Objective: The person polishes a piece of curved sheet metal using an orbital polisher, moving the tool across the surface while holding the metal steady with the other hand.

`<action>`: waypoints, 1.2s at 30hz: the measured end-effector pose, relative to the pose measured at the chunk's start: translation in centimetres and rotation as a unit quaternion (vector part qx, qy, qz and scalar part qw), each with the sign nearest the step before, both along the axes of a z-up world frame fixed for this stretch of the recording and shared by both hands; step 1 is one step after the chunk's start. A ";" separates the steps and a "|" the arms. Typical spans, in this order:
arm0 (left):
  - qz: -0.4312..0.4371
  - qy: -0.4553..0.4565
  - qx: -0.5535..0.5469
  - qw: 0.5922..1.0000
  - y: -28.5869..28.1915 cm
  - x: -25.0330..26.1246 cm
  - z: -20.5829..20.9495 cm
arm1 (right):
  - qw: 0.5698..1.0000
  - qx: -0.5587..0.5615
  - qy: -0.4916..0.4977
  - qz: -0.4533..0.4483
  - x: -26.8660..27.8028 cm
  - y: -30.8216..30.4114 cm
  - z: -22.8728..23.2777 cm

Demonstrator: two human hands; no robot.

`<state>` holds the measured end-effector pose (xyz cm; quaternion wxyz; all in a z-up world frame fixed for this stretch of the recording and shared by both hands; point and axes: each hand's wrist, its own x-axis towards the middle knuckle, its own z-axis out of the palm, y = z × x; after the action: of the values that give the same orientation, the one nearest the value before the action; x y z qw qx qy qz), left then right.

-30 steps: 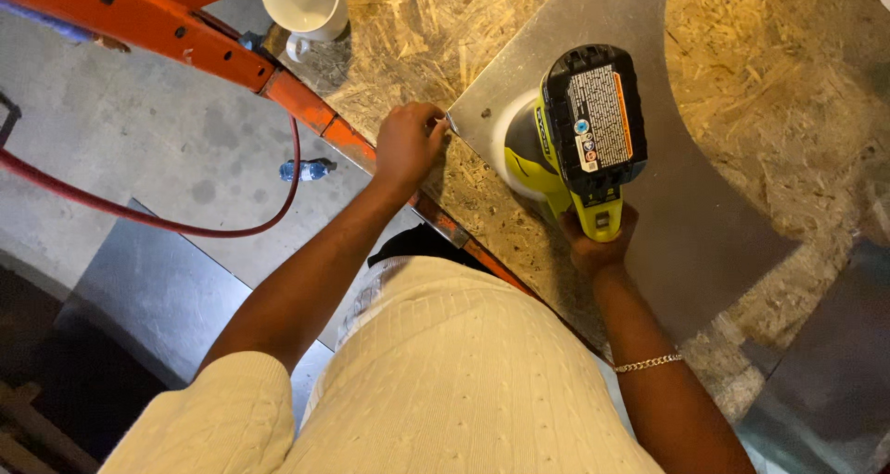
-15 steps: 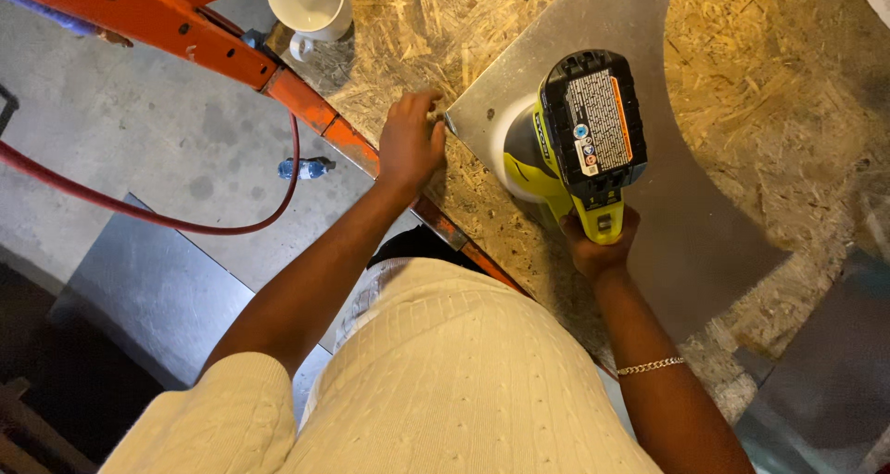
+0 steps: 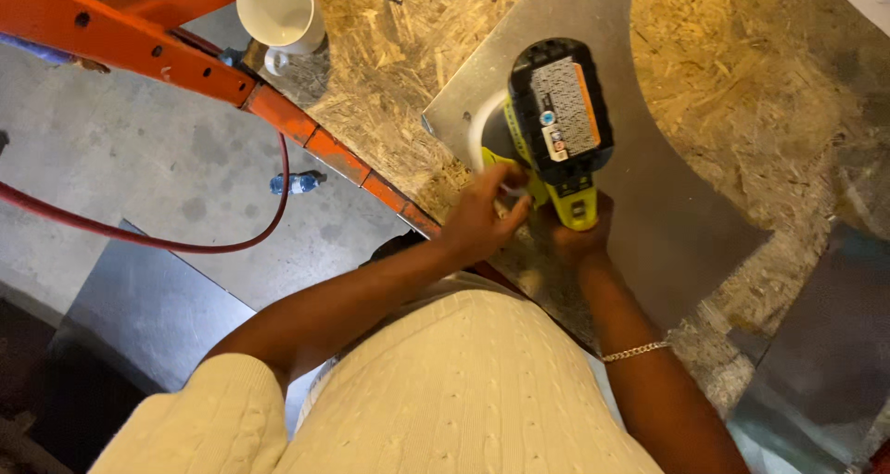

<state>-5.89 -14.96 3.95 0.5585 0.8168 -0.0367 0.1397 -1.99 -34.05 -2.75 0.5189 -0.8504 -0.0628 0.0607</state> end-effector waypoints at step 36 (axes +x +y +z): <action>0.056 -0.003 -0.228 0.972 3.7 1.4 -2.2 | 0.894 -0.411 0.157 0.082 3.8 -8.1 6.6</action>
<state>-4.46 -11.27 1.73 0.7210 0.6684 0.0400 0.1782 1.77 -42.18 3.82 0.1192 -0.9592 -0.0191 0.2557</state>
